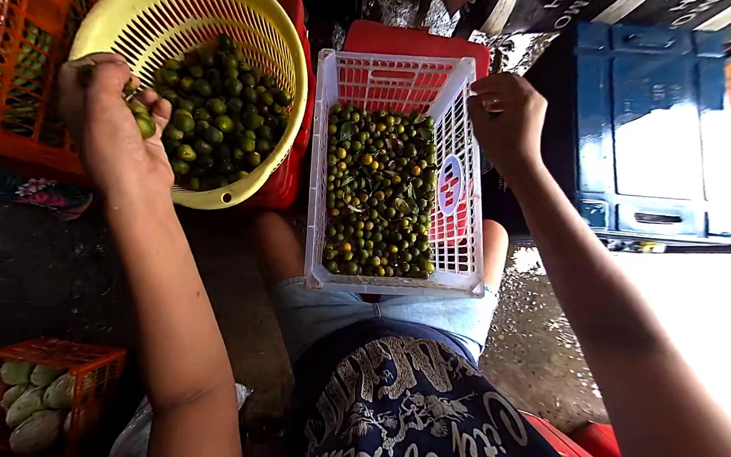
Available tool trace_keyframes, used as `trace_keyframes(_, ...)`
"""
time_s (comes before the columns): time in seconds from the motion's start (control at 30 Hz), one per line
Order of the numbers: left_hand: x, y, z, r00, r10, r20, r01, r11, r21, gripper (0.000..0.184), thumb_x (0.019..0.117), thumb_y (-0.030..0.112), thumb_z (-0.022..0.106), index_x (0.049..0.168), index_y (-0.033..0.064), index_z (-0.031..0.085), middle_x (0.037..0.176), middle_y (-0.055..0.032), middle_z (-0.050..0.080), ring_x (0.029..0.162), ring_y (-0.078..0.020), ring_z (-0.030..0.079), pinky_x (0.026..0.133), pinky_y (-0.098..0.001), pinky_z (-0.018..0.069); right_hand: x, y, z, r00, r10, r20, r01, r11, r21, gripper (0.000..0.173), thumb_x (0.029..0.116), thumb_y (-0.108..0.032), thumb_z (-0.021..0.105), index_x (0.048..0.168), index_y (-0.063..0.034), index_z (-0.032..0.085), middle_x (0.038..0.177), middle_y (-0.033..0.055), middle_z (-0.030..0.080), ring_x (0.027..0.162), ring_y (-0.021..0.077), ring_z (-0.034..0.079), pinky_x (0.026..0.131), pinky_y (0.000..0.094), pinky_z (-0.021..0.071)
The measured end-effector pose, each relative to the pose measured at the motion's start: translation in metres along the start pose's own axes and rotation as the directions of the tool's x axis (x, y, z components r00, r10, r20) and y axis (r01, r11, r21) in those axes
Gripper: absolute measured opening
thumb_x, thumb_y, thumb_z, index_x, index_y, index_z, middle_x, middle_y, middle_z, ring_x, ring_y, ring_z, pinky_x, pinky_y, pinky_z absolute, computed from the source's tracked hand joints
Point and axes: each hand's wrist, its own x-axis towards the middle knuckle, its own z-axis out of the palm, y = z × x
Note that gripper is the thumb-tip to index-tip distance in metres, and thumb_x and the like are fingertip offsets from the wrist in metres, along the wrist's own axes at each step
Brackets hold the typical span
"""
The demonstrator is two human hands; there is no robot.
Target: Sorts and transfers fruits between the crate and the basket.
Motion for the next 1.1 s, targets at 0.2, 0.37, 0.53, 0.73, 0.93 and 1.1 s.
trace_keyframes(0.2,-0.023,-0.013,0.008,0.964,0.184,0.195,-0.256,0.845,0.469,0.076,0.089,0.045,0.07,0.151,0.009,0.045,0.158,-0.0147,0.04,0.148,-0.0201,0.035,0.12,-0.0373,0.0327,-0.042,-0.066,0.108,0.608,-0.354,0.711,0.233,0.935,0.267,0.025,0.0958,-0.004,0.067,0.12,-0.0056,0.073,0.124,0.0166,0.068,0.109,0.0313,0.069,0.097,0.0528,0.0569)
trace_keyframes(0.37,-0.08,-0.015,0.009,0.864,0.402,0.303,-0.501,0.748,0.436,0.056,0.0938,0.036,0.067,0.141,0.0079,0.056,0.154,-0.0165,0.043,0.149,-0.0257,0.032,0.122,-0.0418,0.0264,-0.065,-0.094,0.192,0.28,-0.18,0.943,0.394,0.917,0.058,0.051,0.0971,-0.006,0.065,0.146,-0.0124,0.054,0.148,0.0169,0.052,0.12,0.0418,0.062,0.095,0.0627,0.0523)
trace_keyframes(0.53,-0.122,-0.011,-0.014,0.903,0.322,0.285,-0.408,0.851,0.331,0.044,0.0975,0.03,0.065,0.137,0.0112,0.058,0.153,-0.0059,0.046,0.146,-0.021,0.038,0.114,-0.0431,0.0414,-0.069,-0.092,0.202,0.287,-0.138,0.948,0.383,0.923,0.019,0.055,0.0923,-0.013,0.074,0.144,-0.0129,0.057,0.146,0.0204,0.052,0.114,0.0434,0.064,0.092,0.0628,0.0537)
trace_keyframes(0.73,-0.162,-0.028,0.019,0.896,0.223,0.383,-0.227,0.973,-0.036,0.031,0.0997,0.017,0.061,0.128,0.0051,0.06,0.138,-0.0068,0.057,0.134,-0.0215,0.052,0.107,-0.0395,0.0506,-0.076,-0.079,0.21,0.217,-0.175,0.96,0.277,0.954,0.111,0.068,0.0799,-0.007,0.086,0.142,-0.0144,0.059,0.152,0.0276,0.041,0.126,0.0476,0.055,0.099,0.0643,0.0495)
trace_keyframes(0.93,-0.178,-0.053,0.031,0.857,0.172,0.485,-0.181,0.983,-0.029,0.024,0.0969,0.014,0.065,0.12,0.0067,0.066,0.135,-0.0066,0.06,0.129,-0.0206,0.056,0.103,-0.0391,0.0521,-0.076,-0.101,0.191,0.08,-0.194,0.978,0.462,0.876,0.136,0.042,0.0833,0.003,0.078,0.124,-0.001,0.068,0.133,0.023,0.061,0.123,0.0438,0.059,0.102,0.0624,0.047)
trace_keyframes(1.1,-0.186,-0.063,0.031,0.859,-0.001,0.512,0.095,0.983,-0.158,0.021,0.103,0.008,0.055,0.121,0.0063,0.066,0.13,-0.0079,0.064,0.121,-0.0212,0.062,0.102,-0.0397,0.0535,-0.061,-0.066,0.172,0.327,-0.297,0.897,-0.086,0.936,0.342,0.025,0.0871,-0.002,0.08,0.111,-0.0008,0.073,0.118,0.0171,0.071,0.101,0.0287,0.072,0.092,0.0482,0.0593)
